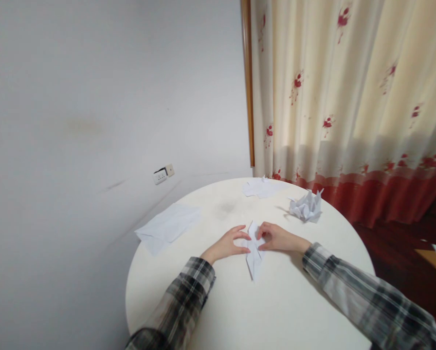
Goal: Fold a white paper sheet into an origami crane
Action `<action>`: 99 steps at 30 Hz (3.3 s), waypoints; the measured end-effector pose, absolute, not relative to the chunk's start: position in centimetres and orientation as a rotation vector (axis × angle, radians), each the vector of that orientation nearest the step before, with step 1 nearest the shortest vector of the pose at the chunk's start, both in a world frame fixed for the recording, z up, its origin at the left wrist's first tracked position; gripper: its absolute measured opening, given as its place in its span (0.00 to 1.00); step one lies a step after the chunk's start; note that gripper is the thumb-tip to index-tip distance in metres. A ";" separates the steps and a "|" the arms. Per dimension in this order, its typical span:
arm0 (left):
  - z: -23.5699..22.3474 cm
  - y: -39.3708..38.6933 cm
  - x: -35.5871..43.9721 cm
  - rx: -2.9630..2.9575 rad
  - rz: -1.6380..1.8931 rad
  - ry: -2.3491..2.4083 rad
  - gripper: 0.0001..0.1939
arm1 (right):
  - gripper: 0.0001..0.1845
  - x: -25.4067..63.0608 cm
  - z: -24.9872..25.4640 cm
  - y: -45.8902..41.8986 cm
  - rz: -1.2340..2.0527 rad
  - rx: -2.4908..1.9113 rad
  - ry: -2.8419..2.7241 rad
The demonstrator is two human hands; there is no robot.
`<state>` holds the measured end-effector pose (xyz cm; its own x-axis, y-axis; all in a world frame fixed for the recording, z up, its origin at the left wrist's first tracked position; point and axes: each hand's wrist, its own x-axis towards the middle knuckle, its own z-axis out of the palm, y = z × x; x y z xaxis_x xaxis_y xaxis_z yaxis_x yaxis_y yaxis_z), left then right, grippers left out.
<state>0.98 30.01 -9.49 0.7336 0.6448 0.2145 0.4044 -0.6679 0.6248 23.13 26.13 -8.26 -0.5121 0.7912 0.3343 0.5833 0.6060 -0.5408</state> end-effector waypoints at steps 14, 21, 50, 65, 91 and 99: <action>-9.1 29.8 1.1 2.469 0.514 0.761 0.27 | 0.19 23.3 -8.6 26.3 0.436 -1.048 -2.311; -9.5 30.3 1.1 2.498 0.477 0.803 0.37 | 0.19 23.2 -8.3 26.2 0.406 -1.060 -2.314; -10.4 30.2 1.6 2.557 0.777 0.775 0.10 | 0.13 23.4 -9.1 26.9 0.360 -0.914 -2.311; -8.5 28.6 2.3 2.808 0.746 0.950 0.10 | 0.11 23.4 -8.7 27.0 0.306 -0.894 -2.365; -7.7 27.0 2.9 2.965 0.562 0.896 0.14 | 0.08 21.5 -8.0 25.9 -0.234 -0.867 -2.557; -7.8 27.4 3.0 2.846 0.581 0.923 0.12 | 0.07 21.6 -7.7 25.5 -0.082 -0.897 -2.432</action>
